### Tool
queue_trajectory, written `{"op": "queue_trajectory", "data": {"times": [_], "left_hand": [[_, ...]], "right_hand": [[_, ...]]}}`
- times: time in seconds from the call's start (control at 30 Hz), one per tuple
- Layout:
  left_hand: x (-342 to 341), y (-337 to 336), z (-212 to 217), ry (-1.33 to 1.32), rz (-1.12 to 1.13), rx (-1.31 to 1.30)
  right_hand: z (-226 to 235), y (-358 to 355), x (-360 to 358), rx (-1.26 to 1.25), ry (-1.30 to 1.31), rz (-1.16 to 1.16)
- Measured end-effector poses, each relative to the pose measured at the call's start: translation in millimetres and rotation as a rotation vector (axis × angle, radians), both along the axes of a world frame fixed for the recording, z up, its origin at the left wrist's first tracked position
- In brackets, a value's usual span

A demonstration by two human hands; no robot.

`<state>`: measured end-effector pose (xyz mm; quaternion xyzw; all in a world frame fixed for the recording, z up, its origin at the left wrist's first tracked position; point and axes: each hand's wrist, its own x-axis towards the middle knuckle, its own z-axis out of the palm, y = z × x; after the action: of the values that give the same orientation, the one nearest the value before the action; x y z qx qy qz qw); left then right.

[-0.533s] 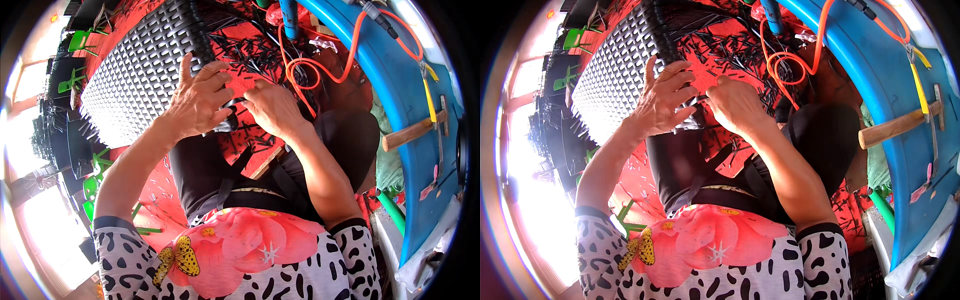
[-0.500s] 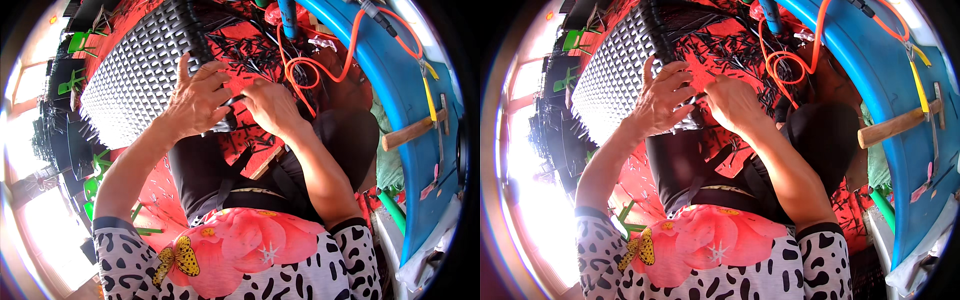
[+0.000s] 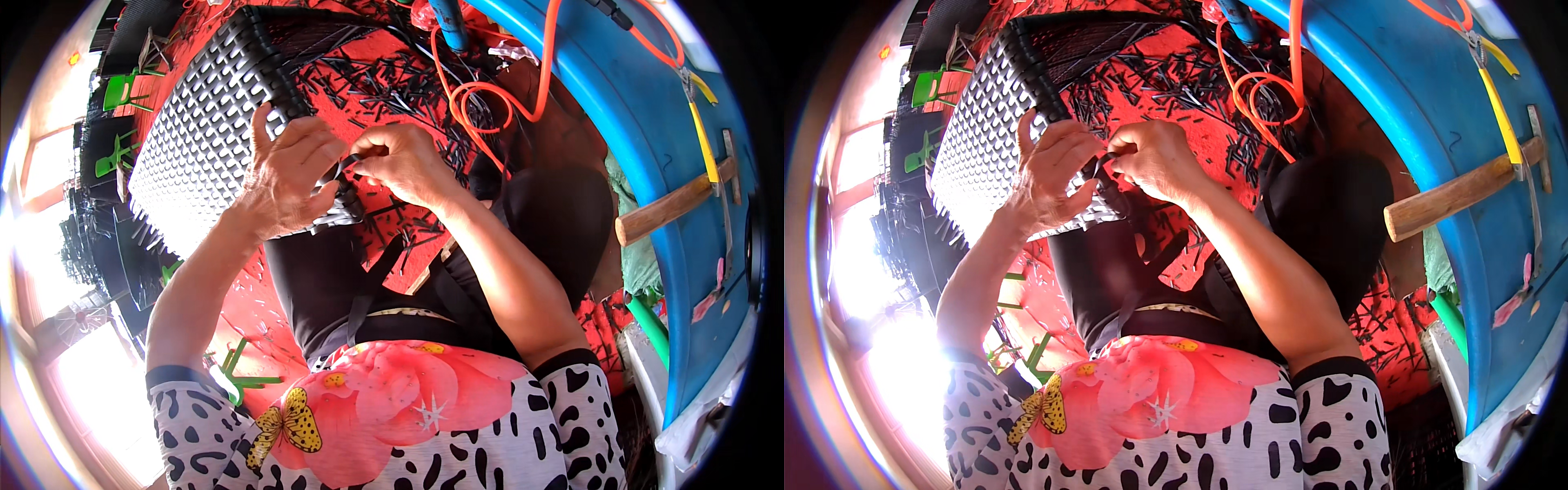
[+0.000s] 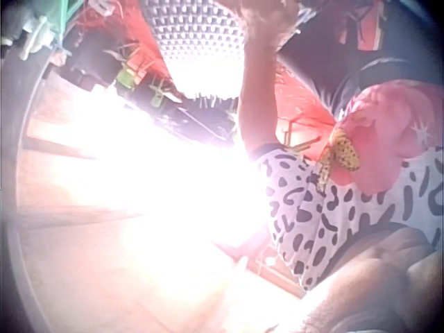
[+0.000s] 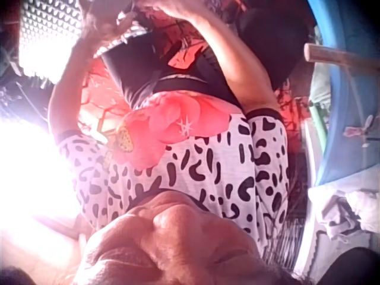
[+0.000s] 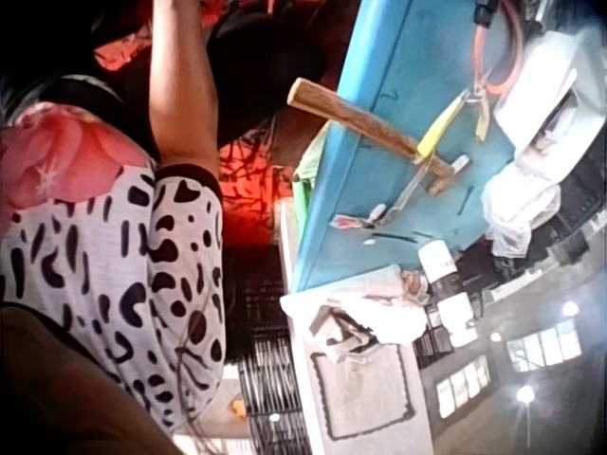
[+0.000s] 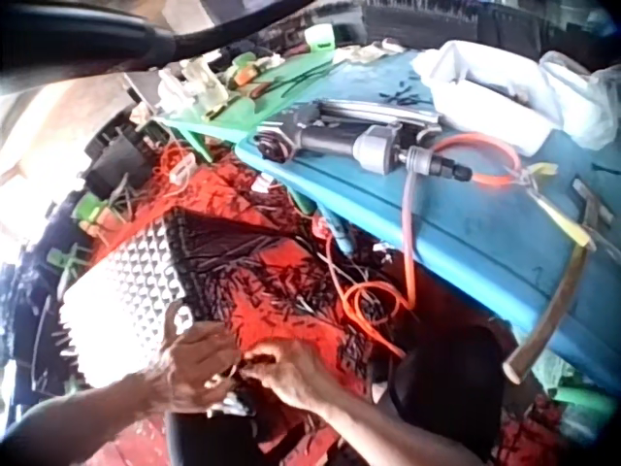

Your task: The person sits on the floor and uses a pneumatic nail gun to secure the woven seat of a black wicker chair. They then use a knife to trim excess plastic strands and pliers to pull and tighten the weave, ensuring the seat is flush and secure.

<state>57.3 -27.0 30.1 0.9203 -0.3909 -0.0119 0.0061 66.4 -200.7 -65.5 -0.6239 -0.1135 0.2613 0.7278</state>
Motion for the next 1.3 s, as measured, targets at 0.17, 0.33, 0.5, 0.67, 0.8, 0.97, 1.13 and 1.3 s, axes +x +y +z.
{"op": "queue_trajectory", "data": {"times": [0.17, 0.33, 0.5, 0.67, 0.8, 0.97, 1.13, 1.3], "left_hand": [[1, 0, 4, 0.018, -0.035, 0.019], [2, 1, 1, -0.007, -0.070, 0.026], [3, 0, -1, -0.040, -0.096, -0.014], [3, 0, -3, -0.054, -0.094, -0.038], [3, 3, -5, -0.064, -0.086, -0.025], [4, 5, -6, -0.058, -0.085, -0.028], [5, 7, -6, -0.060, -0.099, -0.010], [5, 6, -6, -0.064, -0.093, -0.023]], "right_hand": [[-22, 19, -8, 0.094, -0.006, -0.137], [-13, 14, -10, 0.121, 0.167, -0.098], [-25, 25, -18, 0.101, 0.105, -0.202], [-32, 32, -27, 0.170, 0.096, -0.279], [-37, 36, -33, 0.179, 0.078, -0.334], [-35, 41, -37, 0.242, 0.164, -0.387], [-39, 46, -39, 0.196, 0.053, -0.480], [-36, 45, -39, 0.162, -0.063, -0.511]]}}
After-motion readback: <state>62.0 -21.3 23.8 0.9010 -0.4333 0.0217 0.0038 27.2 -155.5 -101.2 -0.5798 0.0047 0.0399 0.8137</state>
